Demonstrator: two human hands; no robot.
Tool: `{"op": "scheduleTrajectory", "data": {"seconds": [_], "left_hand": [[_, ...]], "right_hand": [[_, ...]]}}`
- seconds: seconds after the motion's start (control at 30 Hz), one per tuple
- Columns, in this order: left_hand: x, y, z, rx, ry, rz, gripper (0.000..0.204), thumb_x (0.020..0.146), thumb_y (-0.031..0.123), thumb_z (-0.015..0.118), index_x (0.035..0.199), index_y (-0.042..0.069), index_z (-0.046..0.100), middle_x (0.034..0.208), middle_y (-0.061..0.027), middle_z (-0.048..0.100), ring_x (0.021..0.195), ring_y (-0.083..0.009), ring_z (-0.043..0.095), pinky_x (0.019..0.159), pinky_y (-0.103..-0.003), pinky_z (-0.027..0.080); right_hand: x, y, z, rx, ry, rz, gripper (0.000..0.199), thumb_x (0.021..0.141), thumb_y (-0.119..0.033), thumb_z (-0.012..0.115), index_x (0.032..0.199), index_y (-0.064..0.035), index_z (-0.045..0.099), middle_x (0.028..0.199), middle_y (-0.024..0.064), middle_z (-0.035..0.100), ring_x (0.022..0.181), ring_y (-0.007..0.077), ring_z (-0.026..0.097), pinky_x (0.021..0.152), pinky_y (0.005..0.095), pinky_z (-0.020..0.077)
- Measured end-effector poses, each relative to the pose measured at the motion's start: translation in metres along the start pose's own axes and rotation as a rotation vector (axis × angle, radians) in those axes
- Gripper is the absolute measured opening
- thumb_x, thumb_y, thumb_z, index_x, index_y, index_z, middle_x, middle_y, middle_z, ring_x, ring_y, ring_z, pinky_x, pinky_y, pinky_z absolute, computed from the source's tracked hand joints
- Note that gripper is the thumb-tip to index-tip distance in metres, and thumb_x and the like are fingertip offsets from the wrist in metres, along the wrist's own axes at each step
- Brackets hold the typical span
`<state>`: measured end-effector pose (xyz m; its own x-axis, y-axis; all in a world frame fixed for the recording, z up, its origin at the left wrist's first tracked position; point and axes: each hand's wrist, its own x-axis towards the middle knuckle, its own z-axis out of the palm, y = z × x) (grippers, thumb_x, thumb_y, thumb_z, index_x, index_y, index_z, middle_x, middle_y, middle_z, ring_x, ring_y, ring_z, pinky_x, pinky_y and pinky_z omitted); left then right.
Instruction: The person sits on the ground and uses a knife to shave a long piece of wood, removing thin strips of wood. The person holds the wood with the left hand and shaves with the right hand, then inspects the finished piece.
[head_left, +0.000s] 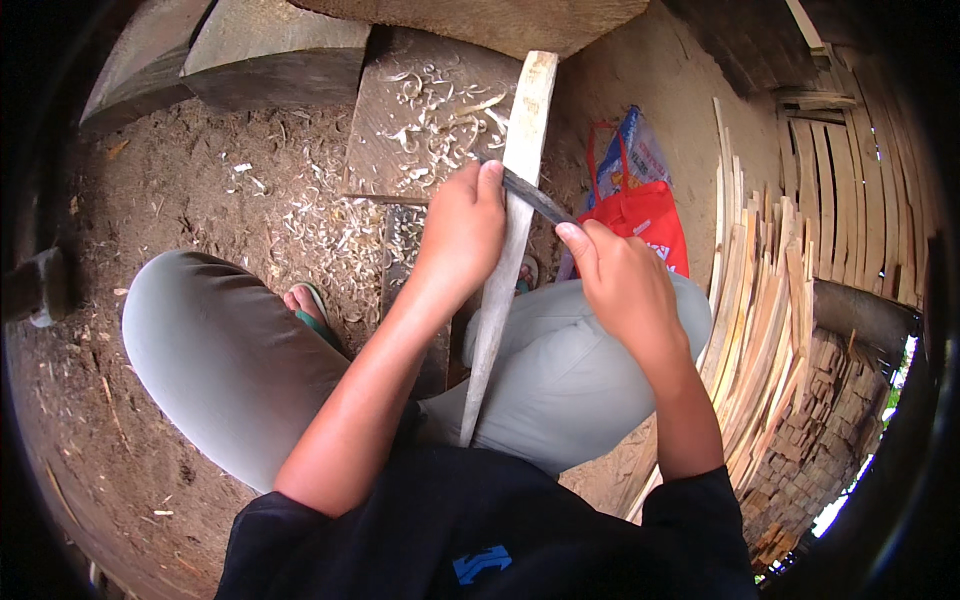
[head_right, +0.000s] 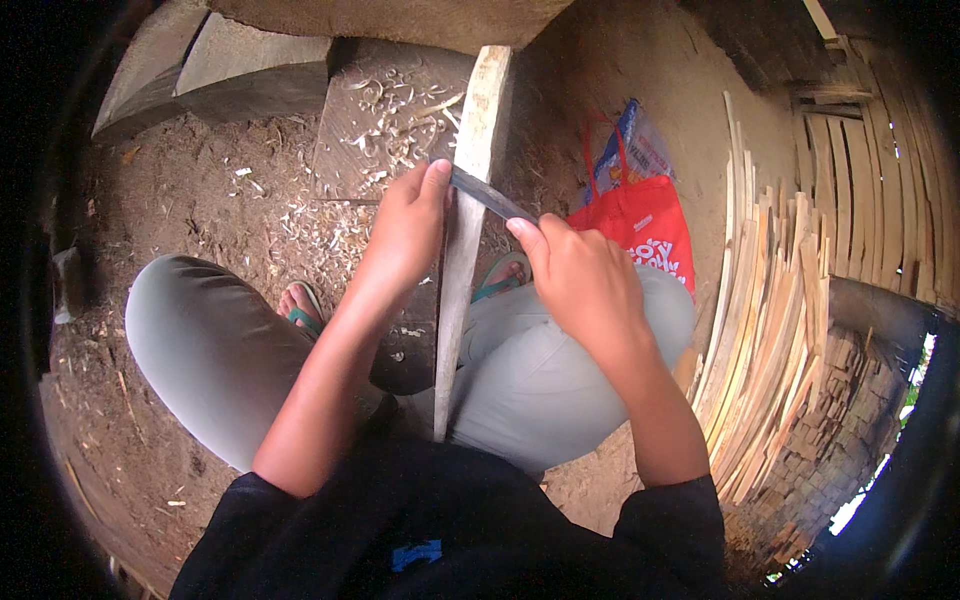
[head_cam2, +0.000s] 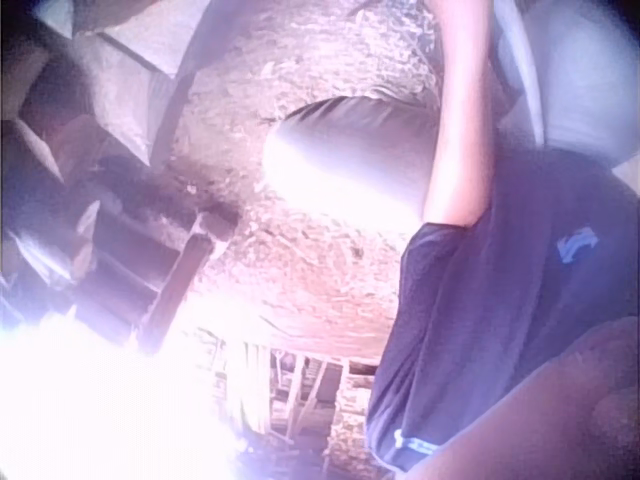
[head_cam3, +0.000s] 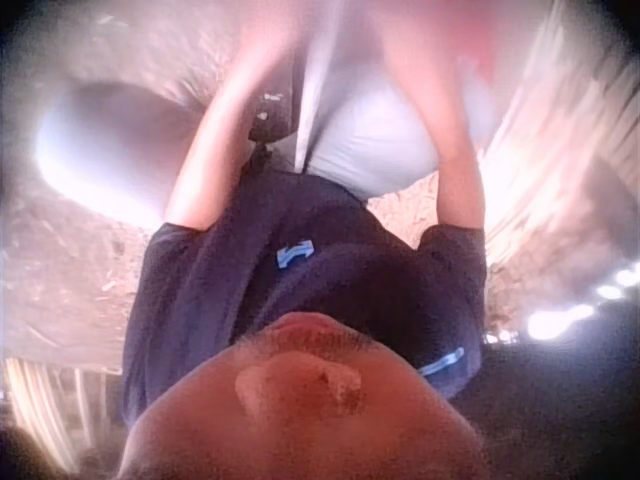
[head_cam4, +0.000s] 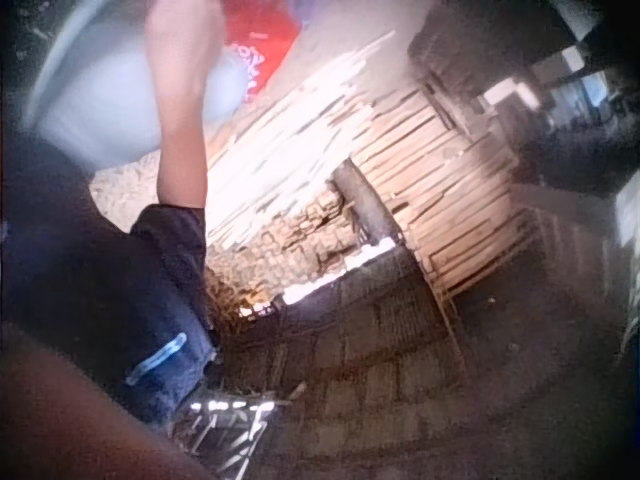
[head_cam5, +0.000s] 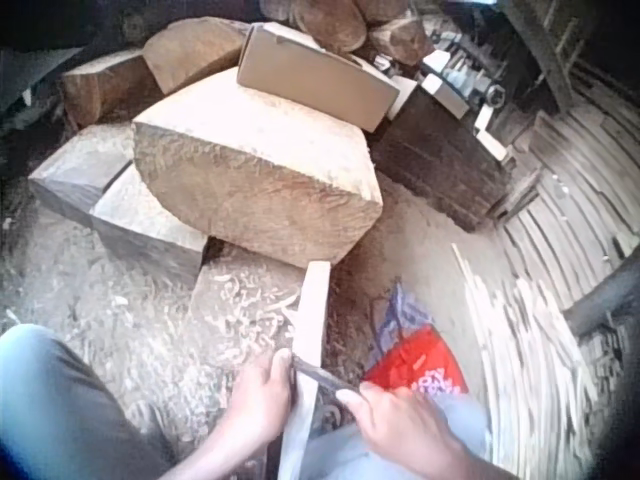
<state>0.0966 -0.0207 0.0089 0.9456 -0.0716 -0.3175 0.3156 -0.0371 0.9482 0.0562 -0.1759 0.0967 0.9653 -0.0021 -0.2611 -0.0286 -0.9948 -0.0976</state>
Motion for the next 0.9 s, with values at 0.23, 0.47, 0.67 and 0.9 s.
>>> {"op": "scheduleTrajectory", "data": {"seconds": [0.23,0.47,0.67,0.9], "left_hand": [[0.004,0.002,-0.006,0.023,0.016,-0.029,0.045,0.105,0.031,0.042,0.096,-0.008,0.062,0.089,-0.0331,0.064,0.088,-0.0507,0.062,0.082,-0.052,0.047],[0.007,0.007,-0.003,0.006,0.014,-0.032,0.045,0.105,0.03,0.041,0.095,-0.009,0.061,0.087,-0.0333,0.063,0.087,-0.0507,0.062,0.081,-0.052,0.047],[0.004,0.011,0.0,0.042,0.058,-0.024,0.045,0.106,0.03,0.041,0.093,-0.008,0.061,0.085,-0.0314,0.064,0.086,-0.0492,0.063,0.079,-0.05,0.047],[-0.001,-0.002,0.001,0.009,-0.015,-0.091,0.043,0.106,0.03,0.042,0.09,-0.005,0.06,0.076,-0.0215,0.062,0.07,-0.0332,0.059,0.073,-0.046,0.046]], "right_hand": [[0.005,0.0,-0.004,0.005,-0.033,-0.003,0.052,0.104,-0.045,0.047,0.082,-0.0024,0.066,0.07,0.0268,0.064,0.071,0.0486,0.065,0.064,0.0585,0.05],[0.013,0.0,-0.009,-0.028,-0.038,-0.016,0.052,0.104,-0.047,0.046,0.084,-0.0029,0.066,0.069,0.0265,0.064,0.071,0.0484,0.065,0.064,0.0579,0.0505],[0.015,0.003,-0.011,-0.004,-0.042,-0.03,0.051,0.104,-0.045,0.047,0.083,-0.0015,0.064,0.068,0.0269,0.062,0.071,0.0492,0.062,0.064,0.0578,0.0465],[0.015,0.013,-0.019,-0.048,-0.061,-0.083,0.051,0.104,-0.045,0.048,0.082,-0.0011,0.063,0.068,0.0262,0.061,0.07,0.0489,0.061,0.062,0.057,0.0453]]}}
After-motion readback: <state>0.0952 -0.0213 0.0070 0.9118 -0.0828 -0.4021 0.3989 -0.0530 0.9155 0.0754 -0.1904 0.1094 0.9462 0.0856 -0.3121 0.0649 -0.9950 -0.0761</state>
